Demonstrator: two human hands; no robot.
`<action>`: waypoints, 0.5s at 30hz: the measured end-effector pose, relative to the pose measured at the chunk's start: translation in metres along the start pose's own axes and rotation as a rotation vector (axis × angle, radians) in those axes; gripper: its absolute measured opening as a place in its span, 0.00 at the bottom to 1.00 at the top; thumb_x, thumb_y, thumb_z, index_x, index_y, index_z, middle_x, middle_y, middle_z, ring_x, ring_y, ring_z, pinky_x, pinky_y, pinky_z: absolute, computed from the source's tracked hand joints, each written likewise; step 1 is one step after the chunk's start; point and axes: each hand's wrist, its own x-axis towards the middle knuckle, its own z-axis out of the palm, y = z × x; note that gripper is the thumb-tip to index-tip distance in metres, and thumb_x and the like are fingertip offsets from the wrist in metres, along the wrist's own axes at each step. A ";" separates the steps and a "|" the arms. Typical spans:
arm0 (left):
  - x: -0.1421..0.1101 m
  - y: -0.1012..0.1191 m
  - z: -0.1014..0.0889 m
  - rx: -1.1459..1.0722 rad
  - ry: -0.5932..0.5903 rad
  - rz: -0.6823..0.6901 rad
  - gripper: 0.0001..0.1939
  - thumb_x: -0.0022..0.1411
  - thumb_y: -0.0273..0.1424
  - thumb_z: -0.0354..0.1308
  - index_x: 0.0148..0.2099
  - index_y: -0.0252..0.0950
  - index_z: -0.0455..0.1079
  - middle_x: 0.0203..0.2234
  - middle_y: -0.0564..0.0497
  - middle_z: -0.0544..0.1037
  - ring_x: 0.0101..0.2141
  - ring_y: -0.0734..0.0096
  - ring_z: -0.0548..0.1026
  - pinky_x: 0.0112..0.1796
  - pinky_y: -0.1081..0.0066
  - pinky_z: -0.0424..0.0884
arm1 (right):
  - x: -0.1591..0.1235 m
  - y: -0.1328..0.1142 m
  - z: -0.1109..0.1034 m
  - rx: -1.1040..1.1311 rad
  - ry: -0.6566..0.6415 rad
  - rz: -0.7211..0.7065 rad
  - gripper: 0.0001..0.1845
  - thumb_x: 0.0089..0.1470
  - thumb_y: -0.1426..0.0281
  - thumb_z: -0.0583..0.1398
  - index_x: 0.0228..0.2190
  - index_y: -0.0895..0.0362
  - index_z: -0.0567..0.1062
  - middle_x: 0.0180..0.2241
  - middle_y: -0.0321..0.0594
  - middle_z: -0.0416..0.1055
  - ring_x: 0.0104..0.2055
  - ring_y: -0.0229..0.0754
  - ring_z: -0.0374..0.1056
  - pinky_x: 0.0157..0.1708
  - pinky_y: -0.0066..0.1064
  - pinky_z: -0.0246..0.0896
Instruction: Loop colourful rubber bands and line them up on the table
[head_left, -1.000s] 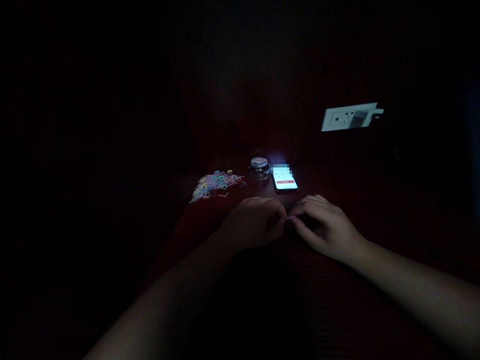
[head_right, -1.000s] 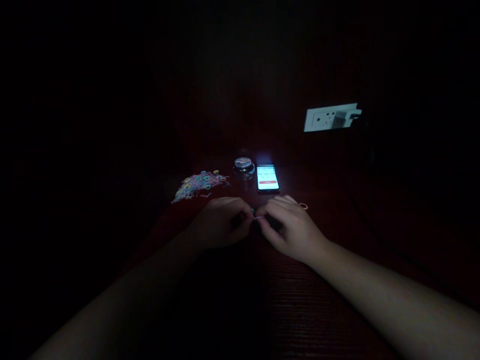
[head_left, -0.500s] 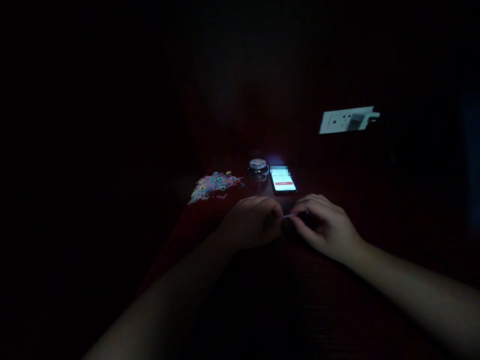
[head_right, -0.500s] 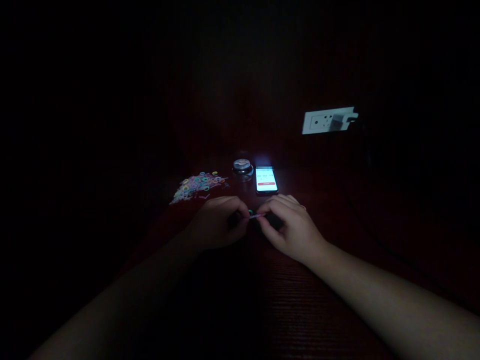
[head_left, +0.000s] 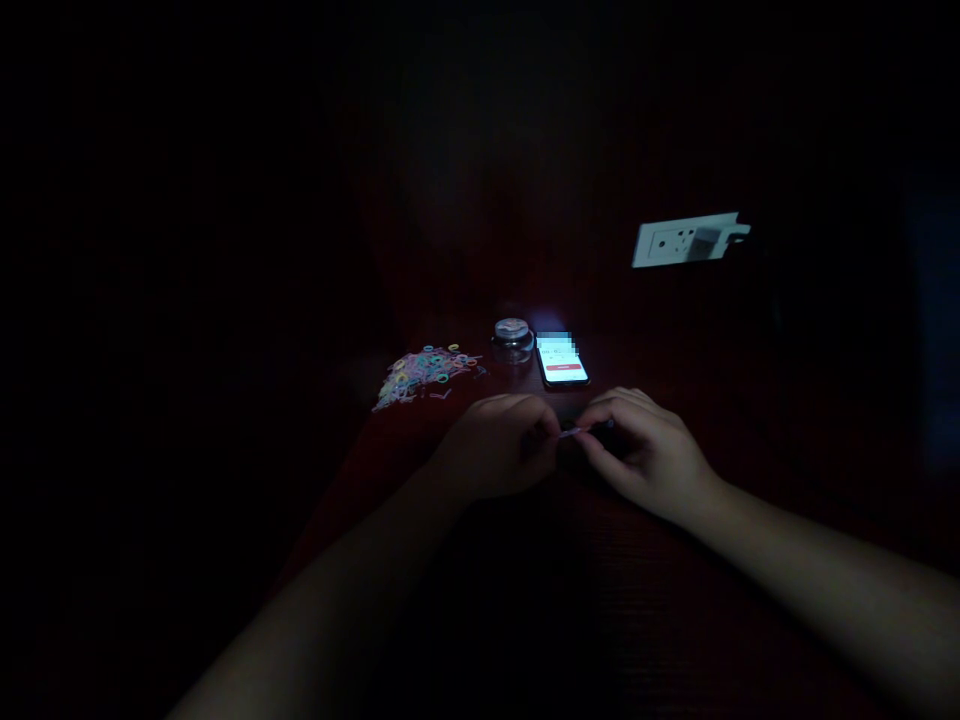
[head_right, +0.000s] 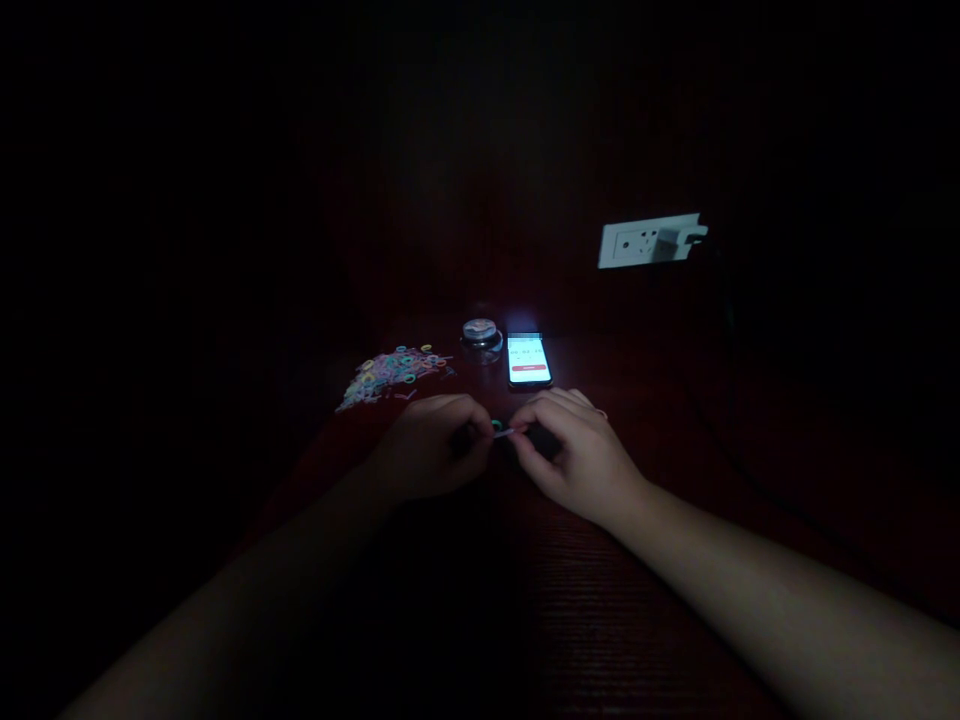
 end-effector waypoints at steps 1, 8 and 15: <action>0.000 0.000 0.000 0.002 -0.002 0.001 0.03 0.57 0.29 0.58 0.36 0.37 0.70 0.29 0.55 0.77 0.28 0.74 0.73 0.34 0.69 0.69 | 0.000 0.000 0.000 0.000 -0.004 0.000 0.03 0.54 0.74 0.62 0.33 0.54 0.72 0.30 0.39 0.74 0.33 0.42 0.69 0.36 0.37 0.62; 0.000 0.002 -0.002 0.035 -0.018 -0.011 0.03 0.58 0.29 0.57 0.36 0.38 0.68 0.29 0.54 0.76 0.30 0.73 0.73 0.34 0.69 0.69 | -0.002 0.001 0.001 0.013 -0.014 0.005 0.03 0.54 0.74 0.61 0.31 0.54 0.72 0.29 0.39 0.73 0.32 0.42 0.67 0.35 0.37 0.60; -0.002 0.000 0.000 0.041 -0.011 -0.002 0.03 0.58 0.29 0.57 0.37 0.37 0.68 0.29 0.56 0.75 0.29 0.75 0.72 0.33 0.70 0.68 | -0.001 0.003 0.002 0.016 -0.013 0.004 0.03 0.54 0.74 0.62 0.30 0.55 0.71 0.28 0.37 0.72 0.32 0.41 0.66 0.36 0.37 0.59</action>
